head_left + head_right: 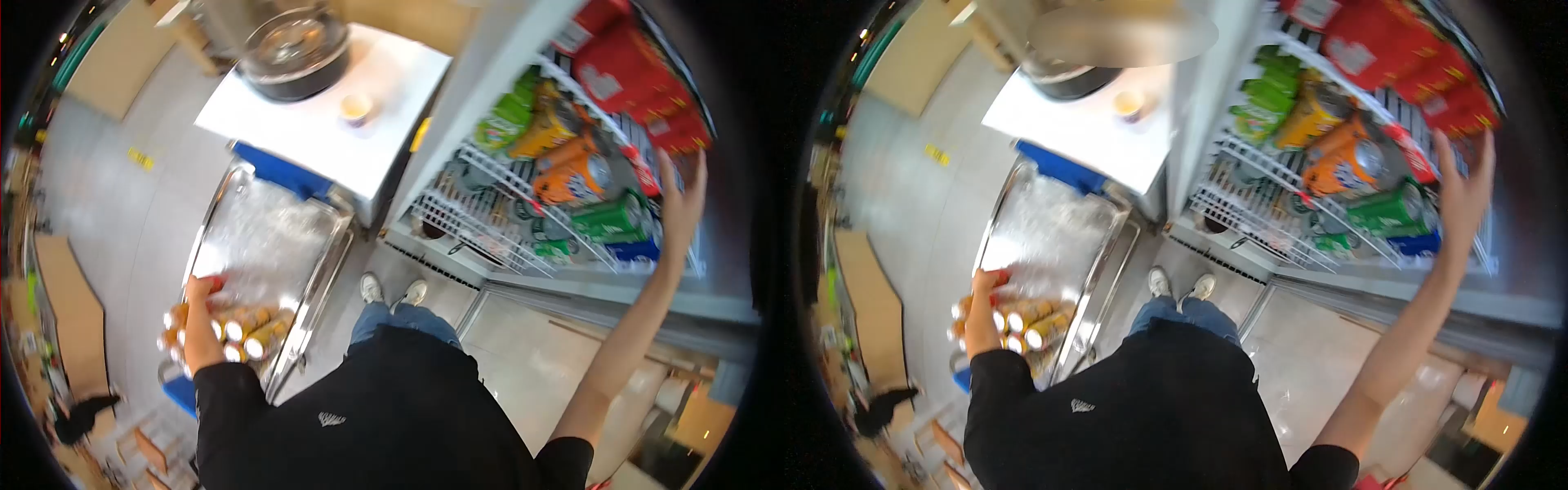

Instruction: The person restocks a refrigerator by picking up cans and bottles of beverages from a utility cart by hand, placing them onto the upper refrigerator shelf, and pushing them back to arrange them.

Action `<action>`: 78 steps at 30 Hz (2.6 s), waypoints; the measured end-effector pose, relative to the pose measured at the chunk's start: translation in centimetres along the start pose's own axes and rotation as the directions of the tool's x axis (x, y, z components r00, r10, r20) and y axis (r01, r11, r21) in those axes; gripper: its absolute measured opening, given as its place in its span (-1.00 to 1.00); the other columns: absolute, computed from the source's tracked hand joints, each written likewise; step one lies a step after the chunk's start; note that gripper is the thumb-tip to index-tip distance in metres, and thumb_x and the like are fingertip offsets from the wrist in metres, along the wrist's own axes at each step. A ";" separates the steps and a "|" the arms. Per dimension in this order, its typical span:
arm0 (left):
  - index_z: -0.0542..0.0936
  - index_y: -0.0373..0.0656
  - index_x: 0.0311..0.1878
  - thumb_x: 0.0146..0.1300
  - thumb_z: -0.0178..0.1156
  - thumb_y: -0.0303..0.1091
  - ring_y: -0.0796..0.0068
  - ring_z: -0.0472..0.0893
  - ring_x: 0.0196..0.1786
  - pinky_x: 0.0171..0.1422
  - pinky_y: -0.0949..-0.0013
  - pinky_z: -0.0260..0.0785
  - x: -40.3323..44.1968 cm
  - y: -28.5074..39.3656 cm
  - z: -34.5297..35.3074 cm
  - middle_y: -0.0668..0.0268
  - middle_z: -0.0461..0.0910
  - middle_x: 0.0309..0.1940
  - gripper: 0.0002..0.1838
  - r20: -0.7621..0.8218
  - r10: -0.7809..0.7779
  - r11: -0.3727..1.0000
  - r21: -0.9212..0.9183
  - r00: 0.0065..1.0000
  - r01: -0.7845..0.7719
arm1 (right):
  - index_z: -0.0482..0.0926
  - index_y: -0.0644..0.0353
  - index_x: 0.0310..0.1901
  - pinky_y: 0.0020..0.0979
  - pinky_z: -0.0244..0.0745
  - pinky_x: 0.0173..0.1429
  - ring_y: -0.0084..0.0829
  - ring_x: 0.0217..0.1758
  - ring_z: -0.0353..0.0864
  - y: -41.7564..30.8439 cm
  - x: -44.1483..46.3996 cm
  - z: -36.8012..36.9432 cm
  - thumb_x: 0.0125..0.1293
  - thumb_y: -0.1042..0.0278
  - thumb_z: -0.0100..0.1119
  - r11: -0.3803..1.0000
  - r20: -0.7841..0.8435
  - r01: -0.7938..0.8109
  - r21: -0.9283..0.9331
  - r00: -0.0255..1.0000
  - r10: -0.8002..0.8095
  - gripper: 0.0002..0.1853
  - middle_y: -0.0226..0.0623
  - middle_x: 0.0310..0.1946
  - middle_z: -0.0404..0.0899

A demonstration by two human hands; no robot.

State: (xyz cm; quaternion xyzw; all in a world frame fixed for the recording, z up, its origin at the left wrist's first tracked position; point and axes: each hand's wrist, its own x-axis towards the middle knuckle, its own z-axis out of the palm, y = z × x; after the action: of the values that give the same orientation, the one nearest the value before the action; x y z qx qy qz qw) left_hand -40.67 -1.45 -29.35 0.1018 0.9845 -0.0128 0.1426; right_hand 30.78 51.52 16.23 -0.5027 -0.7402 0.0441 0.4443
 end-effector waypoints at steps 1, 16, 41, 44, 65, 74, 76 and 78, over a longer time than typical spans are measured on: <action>0.59 -0.22 0.05 -0.15 0.43 0.00 0.05 0.68 -0.01 0.10 0.11 0.52 -1.8 1.5 -2.3 0.00 0.69 -0.10 -0.31 0.024 0.055 0.992 0.109 0.998 -0.057 | 0.28 0.36 0.38 -0.33 0.43 0.25 -0.30 0.24 0.51 -1.1 -0.3 0.2 0.23 0.25 0.42 1.000 -0.021 0.000 -0.026 1.000 0.000 -0.24 -0.09 0.20 0.50; 0.50 -0.25 0.06 -0.12 0.44 -0.37 0.22 0.62 -0.05 0.09 0.25 0.47 -32.6 26.4 -31.3 0.14 0.59 -0.11 -0.41 -0.477 0.686 0.396 -0.389 0.550 -0.832 | 0.23 0.44 0.36 -0.18 0.52 0.07 -0.03 0.12 0.55 -1.0 -1.0 0.5 0.27 -0.02 0.27 0.932 -0.091 0.218 -0.289 0.963 -0.253 -0.18 0.02 0.12 0.49; 0.59 -0.15 0.11 -0.03 0.49 -0.01 0.13 0.65 -0.05 0.09 0.22 0.50 -54.6 57.0 -40.0 0.15 0.64 -0.06 -0.34 -0.688 0.540 -0.384 0.311 -0.485 -0.869 | 0.10 0.42 0.43 -0.15 0.56 0.14 0.02 0.32 0.44 -1.8 -1.7 -0.2 0.23 0.25 0.20 0.966 -0.074 0.178 -0.186 0.978 -0.194 -0.19 0.16 0.34 0.31; 0.59 -0.13 0.14 -0.02 0.47 0.06 0.12 0.65 -0.03 0.08 0.21 0.49 -54.4 58.3 -39.7 0.16 0.64 -0.03 -0.32 -0.648 0.569 -0.364 0.353 -0.506 -0.862 | 0.06 0.30 0.47 -0.10 0.53 0.18 0.06 0.38 0.36 -1.4 -1.8 0.0 0.17 0.31 0.20 0.966 -0.147 0.232 -0.113 0.958 -0.247 -0.15 0.16 0.41 0.20; 0.48 0.17 0.27 -0.18 0.53 0.04 0.24 0.54 0.21 0.21 0.10 0.38 -51.4 59.0 -39.3 0.26 0.56 0.13 -0.16 -0.583 0.535 -0.251 0.581 -0.611 -0.774 | 0.32 0.07 0.27 -0.06 0.46 0.20 0.18 0.28 0.43 -3.0 -1.9 0.0 0.15 0.03 0.39 0.975 -0.112 0.194 -0.112 0.972 -0.206 -0.30 0.23 0.40 0.16; 0.61 -0.15 0.07 0.10 0.43 -0.28 0.19 0.65 -0.12 -0.06 0.21 0.49 -50.3 51.6 -35.2 0.17 0.64 -0.11 -0.55 -0.797 0.319 -0.407 0.373 -0.512 -0.834 | 0.44 0.13 0.20 -0.27 0.59 0.03 -0.01 0.22 0.52 -2.9 -2.2 0.3 0.19 0.02 0.41 0.969 -0.152 0.212 -0.125 0.961 -0.230 -0.38 0.16 0.39 0.20; 0.62 -0.15 0.02 0.09 0.42 -0.36 0.21 0.65 -0.18 -0.12 0.21 0.50 -49.4 46.2 -30.6 0.17 0.66 -0.20 -0.61 -0.739 0.583 -0.414 0.087 -0.337 -0.906 | 0.44 0.15 0.18 -0.21 0.57 0.09 0.06 0.27 0.46 -2.9 -2.2 0.5 0.19 -0.02 0.39 0.977 -0.154 0.189 -0.103 0.967 -0.203 -0.38 0.15 0.38 0.23; 0.63 -0.16 -0.01 0.12 0.40 -0.34 0.20 0.66 -0.22 -0.15 0.20 0.51 -47.2 42.3 -25.9 0.18 0.67 -0.27 -0.65 -0.582 0.791 -0.325 -0.141 -0.187 -0.935 | 0.46 0.16 0.17 -0.22 0.57 0.12 0.05 0.31 0.43 -2.6 -2.0 1.0 0.20 -0.04 0.38 0.958 -0.178 0.235 -0.164 0.948 -0.263 -0.38 0.14 0.37 0.25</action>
State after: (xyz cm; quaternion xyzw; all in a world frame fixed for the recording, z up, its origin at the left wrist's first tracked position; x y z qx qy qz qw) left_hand 5.09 32.08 9.06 0.7666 0.5027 0.3994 -0.0020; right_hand 28.48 49.04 15.74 -0.4371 -0.7512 -0.1151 0.4811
